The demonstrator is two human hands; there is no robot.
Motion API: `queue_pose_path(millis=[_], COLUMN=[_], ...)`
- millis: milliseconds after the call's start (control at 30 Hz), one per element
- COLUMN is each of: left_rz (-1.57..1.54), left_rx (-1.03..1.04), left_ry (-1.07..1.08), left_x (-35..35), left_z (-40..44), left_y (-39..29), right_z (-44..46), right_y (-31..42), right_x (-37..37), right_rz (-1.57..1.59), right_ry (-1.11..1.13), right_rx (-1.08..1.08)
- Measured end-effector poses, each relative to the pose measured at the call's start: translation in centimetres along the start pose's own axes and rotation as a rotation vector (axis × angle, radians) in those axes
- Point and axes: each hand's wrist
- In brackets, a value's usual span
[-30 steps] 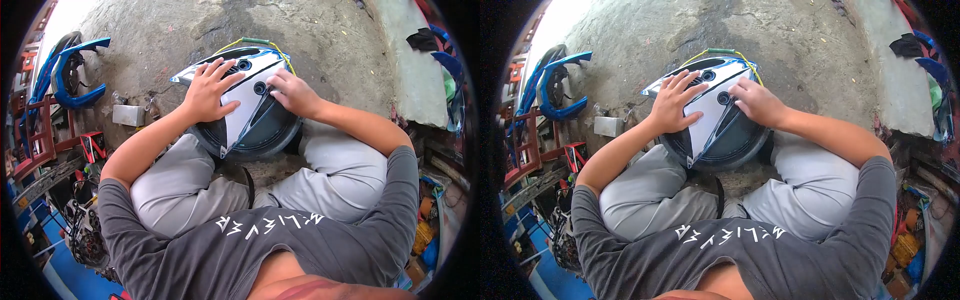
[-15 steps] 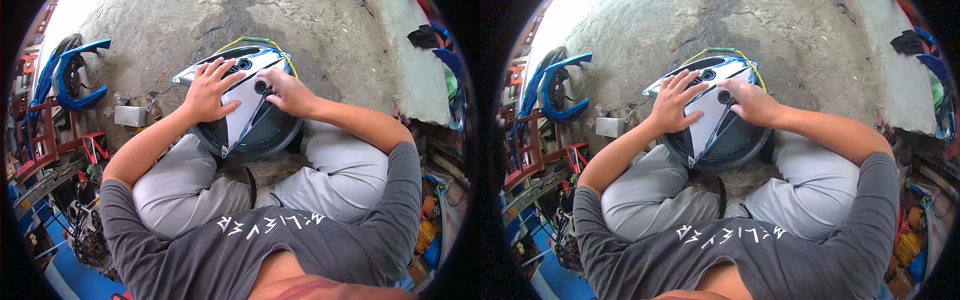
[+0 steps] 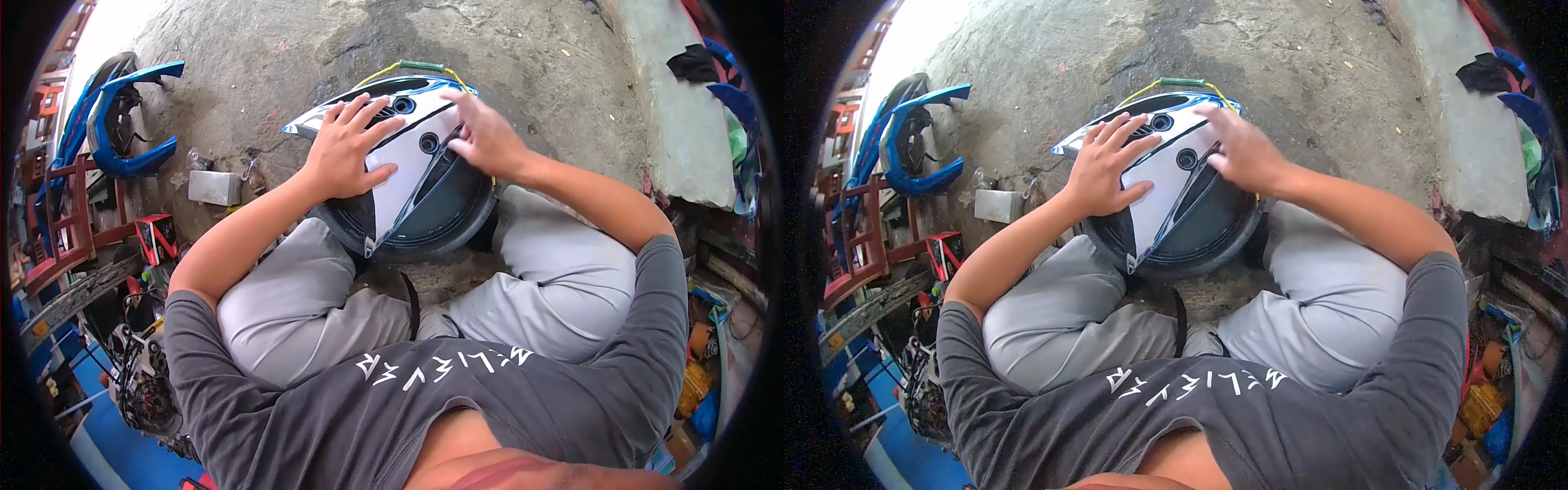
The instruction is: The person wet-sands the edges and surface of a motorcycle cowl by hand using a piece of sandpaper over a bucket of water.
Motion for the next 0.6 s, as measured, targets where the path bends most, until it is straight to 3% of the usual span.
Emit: queue_pose_path(millis=[133, 267, 433, 600], left_rz=[-0.007, -0.024, 0.000, -0.009], left_rx=[-0.002, 0.004, -0.009, 0.001], left_ry=[-0.003, -0.004, 0.000, -0.002], left_x=[0.3, 0.2, 0.2, 0.5], left_z=[0.0, 0.1, -0.1, 0.2], left_y=[0.1, 0.2, 0.1, 0.3], right_z=[0.0, -1.2, -0.1, -0.7], right_y=[0.2, 0.2, -1.5, -1.5], right_x=[-1.4, 1.8, -0.6, 1.1], right_rz=[0.070, 0.064, 0.115, 0.059], right_ry=[0.031, 0.068, -0.029, 0.061], right_rx=[0.175, -0.065, 0.133, 0.038])
Point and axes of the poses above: each hand's wrist, its own z-axis towards the middle knuckle, its own x-axis out of the palm, y = z × x, and after that the axes turned 14 degrees about y, right-handed
